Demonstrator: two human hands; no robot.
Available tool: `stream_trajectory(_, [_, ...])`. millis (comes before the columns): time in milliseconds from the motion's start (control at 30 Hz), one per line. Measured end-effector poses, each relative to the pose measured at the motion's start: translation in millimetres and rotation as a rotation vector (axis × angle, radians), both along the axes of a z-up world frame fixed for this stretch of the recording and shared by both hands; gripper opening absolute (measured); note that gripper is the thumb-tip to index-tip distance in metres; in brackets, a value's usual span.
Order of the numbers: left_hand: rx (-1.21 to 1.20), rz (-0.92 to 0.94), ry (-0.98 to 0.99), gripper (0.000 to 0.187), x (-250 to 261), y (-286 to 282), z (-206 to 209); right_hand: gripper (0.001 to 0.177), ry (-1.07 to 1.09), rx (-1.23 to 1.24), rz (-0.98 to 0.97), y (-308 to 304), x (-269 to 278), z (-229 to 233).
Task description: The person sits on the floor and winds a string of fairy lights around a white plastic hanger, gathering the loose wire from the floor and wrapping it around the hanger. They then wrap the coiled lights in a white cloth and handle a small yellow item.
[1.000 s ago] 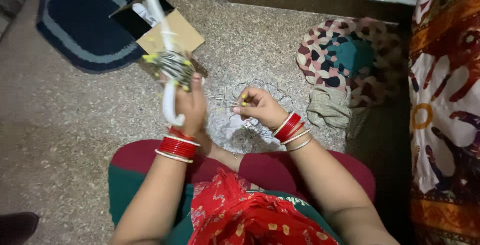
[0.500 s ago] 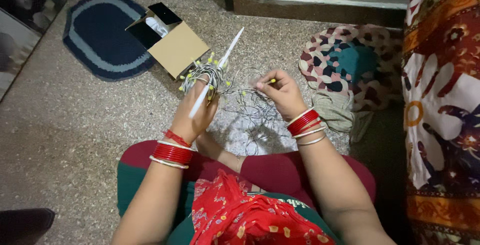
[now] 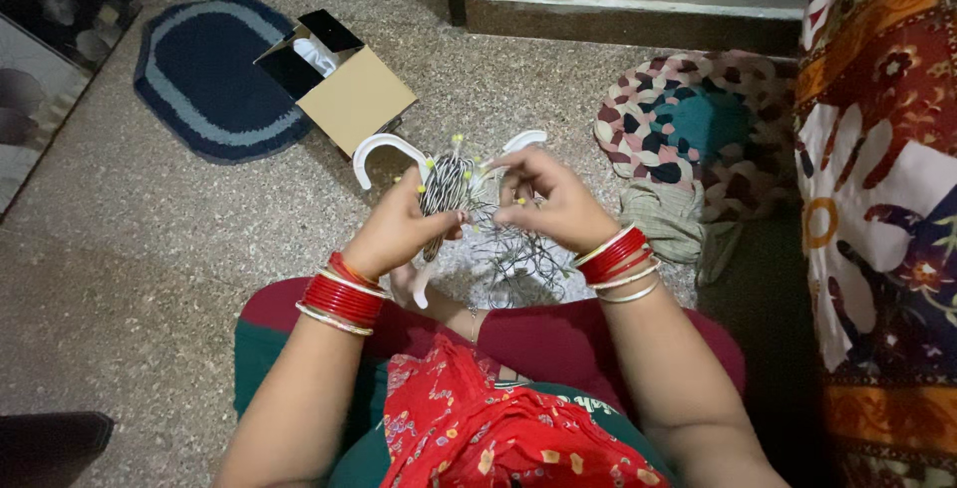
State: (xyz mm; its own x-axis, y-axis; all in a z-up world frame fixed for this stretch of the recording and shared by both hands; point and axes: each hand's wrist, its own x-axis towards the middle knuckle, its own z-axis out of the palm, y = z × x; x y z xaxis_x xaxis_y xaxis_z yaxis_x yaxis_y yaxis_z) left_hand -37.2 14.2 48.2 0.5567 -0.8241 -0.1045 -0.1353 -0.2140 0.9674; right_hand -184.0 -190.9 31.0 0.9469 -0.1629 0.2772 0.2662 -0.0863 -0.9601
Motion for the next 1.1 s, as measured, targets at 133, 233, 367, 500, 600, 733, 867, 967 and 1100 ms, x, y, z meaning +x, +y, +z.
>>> stream_trajectory(133, [-0.140, -0.047, 0.292, 0.049, 2, 0, -3, 0.028, -0.083, -0.522, -0.053, 11, -1, 12])
stream_trajectory(233, [-0.173, -0.067, 0.374, 0.049, 8, 4, -7, 0.025, -0.110, -0.575, -0.044, 14, 0, 17])
stream_trajectory(367, [-0.266, -0.046, 0.452, 0.045, 8, 3, -16, 0.026, 0.002, -0.563, -0.154, 21, 0, 22])
stream_trajectory(500, [-0.365, 0.066, 0.424, 0.036, 5, -5, -24, 0.044, -0.288, -0.788, -0.442, 38, 2, 25])
stream_trajectory(600, [-0.339, 0.150, 0.375, 0.036, 1, -9, -27, 0.043, -0.406, -0.991, -0.662, 48, 0, 22])
stream_trajectory(733, [-0.371, 0.293, 0.443, 0.036, -4, -15, -29, 0.037, -0.485, -1.040, -0.706, 53, 1, 10])
stream_trajectory(867, [-0.425, 0.307, 0.491, 0.033, -7, -15, -31, 0.023, -0.283, -1.009, -0.604, 57, 10, -5])
stream_trajectory(967, [-0.401, 0.292, 0.441, 0.042, -5, -15, -32, 0.018, -0.173, -0.689, -0.536, 56, 17, -12])
stream_trajectory(1100, [-0.305, 0.319, 0.232, 0.051, -10, -17, -41, 0.018, -0.027, -0.454, -0.462, 52, 21, -20])
